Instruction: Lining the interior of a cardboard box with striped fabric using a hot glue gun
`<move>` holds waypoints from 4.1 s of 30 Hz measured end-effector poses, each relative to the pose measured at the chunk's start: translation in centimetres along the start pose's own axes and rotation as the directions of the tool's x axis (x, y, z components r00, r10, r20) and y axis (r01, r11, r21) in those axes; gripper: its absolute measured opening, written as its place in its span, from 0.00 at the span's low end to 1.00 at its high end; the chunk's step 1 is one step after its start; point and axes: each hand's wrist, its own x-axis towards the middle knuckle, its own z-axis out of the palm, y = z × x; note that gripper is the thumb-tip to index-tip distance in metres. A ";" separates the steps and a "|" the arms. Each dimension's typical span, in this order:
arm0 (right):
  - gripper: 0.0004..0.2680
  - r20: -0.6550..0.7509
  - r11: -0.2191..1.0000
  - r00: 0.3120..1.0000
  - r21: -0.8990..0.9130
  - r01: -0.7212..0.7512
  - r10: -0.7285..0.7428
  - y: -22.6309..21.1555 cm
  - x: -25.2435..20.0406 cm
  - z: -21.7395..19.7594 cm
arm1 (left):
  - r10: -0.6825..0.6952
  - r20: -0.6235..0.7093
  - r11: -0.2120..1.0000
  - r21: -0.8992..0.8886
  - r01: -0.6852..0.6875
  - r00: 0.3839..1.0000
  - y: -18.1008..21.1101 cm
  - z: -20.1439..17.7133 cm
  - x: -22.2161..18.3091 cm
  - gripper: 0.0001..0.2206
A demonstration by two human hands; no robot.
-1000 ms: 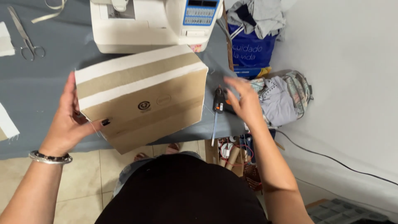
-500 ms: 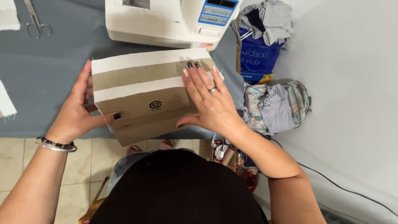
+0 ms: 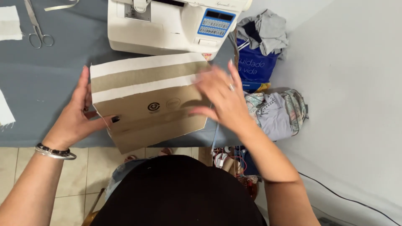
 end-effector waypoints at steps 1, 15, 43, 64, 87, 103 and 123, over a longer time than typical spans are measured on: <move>0.27 0.122 0.999 0.992 -0.038 -0.027 0.031 0.7 0.4 0.6 | -0.009 0.014 1.000 0.012 0.008 1.000 0.4 -0.1 0.0 0.56; 0.36 0.216 0.957 0.968 -0.284 -0.063 0.127 2.5 -3.4 6.1 | 0.708 0.246 -0.105 0.964 -0.246 0.662 5.8 13.9 4.8 0.44; 0.37 0.115 0.998 0.993 0.064 0.002 -0.009 0.5 1.3 4.7 | 0.799 0.375 -0.175 0.893 -0.415 0.469 2.6 12.5 3.2 0.15; 0.42 0.126 0.994 0.988 0.077 0.079 -0.088 -3.3 4.7 6.8 | 0.830 0.291 -0.125 0.929 -0.349 0.477 0.4 7.4 0.1 0.18; 0.31 -0.024 0.992 0.998 0.113 0.061 -0.058 -7.0 5.3 8.7 | 0.953 0.147 -0.052 0.940 -0.336 0.265 -1.6 3.0 -0.2 0.18; 0.15 0.001 0.995 0.995 -0.011 0.100 -0.100 -7.6 1.4 11.4 | 0.842 0.369 0.046 0.679 -0.733 0.394 8.8 6.2 1.4 0.19; 0.34 -0.229 0.653 0.729 0.661 -0.370 0.645 -0.6 -6.6 10.3 | 0.677 0.691 -0.418 0.645 -0.639 0.254 8.1 16.0 10.5 0.13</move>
